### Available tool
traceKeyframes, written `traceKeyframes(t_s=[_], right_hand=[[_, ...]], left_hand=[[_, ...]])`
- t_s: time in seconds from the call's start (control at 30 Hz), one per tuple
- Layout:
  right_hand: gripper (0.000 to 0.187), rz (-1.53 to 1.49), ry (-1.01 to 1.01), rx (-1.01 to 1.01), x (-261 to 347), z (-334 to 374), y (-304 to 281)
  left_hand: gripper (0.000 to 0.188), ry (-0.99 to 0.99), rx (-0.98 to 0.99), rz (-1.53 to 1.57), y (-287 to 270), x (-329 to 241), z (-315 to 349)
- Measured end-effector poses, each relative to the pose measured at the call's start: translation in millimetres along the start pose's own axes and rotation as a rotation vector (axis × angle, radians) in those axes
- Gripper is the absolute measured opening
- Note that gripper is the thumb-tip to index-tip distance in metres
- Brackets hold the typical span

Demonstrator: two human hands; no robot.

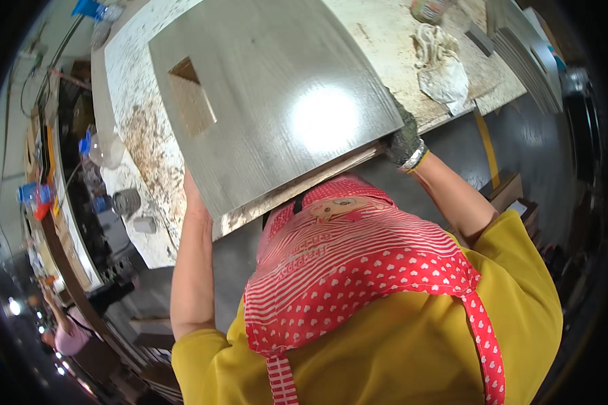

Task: The person sands the grooves and edges of wooden panels using a sanding block, wipes them with a cloth, stacks the panels, applies a substance from a container onto a sponge, and sands additional wooden panels.

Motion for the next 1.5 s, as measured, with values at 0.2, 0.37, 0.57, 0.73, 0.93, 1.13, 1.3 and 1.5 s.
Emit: traceKeyframes(t_s=[0.2, 0.37, 0.57, 0.73, 0.93, 1.13, 1.3, 1.5], right_hand=[[0.063, 0.226, 0.396, 0.311, -34.4, 14.1, -24.7], [0.065, 0.405, 0.057, 0.376, 2.2, 3.2, -1.1], [0.050, 0.345, 0.251, 0.260, -14.6, 3.7, -7.0], [0.046, 0.479, 0.166, 0.205, -16.7, 6.6, -10.4], [0.049, 0.493, 0.192, 0.235, -17.4, 4.1, -4.9], [0.064, 0.577, 0.231, 0.183, -3.9, 0.8, -7.2], [0.060, 0.060, 0.247, 0.008, 19.1, -9.2, -15.8], [0.049, 0.537, 0.141, -0.047, 38.0, -22.3, -22.5]], left_hand=[[0.045, 0.127, 0.367, -0.928, 1.5, 7.5, 64.3], [0.030, 0.233, 0.028, -0.883, 4.4, 12.7, 65.2], [0.020, 0.395, -0.190, -0.994, 3.0, -4.9, 67.4], [0.019, 0.475, -0.245, -0.923, 4.5, -9.2, 66.4], [0.033, 0.513, -0.205, -0.960, 2.2, 2.0, 59.5], [0.056, 0.455, -0.155, -0.830, 7.2, -6.2, 61.6], [0.094, 0.602, -0.114, -0.750, 30.7, -45.4, 79.6], [0.092, 0.560, -0.100, -0.686, 33.1, -53.3, 75.0]])
Point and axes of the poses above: each hand's wrist, its own z-axis away from the middle knuckle, its own y-axis out of the palm, x = y × z, the point moved 10 cm from there along -z, towards the middle knuckle, and after that the axes turned 5 degrees about -z, right-handed, at the moved point
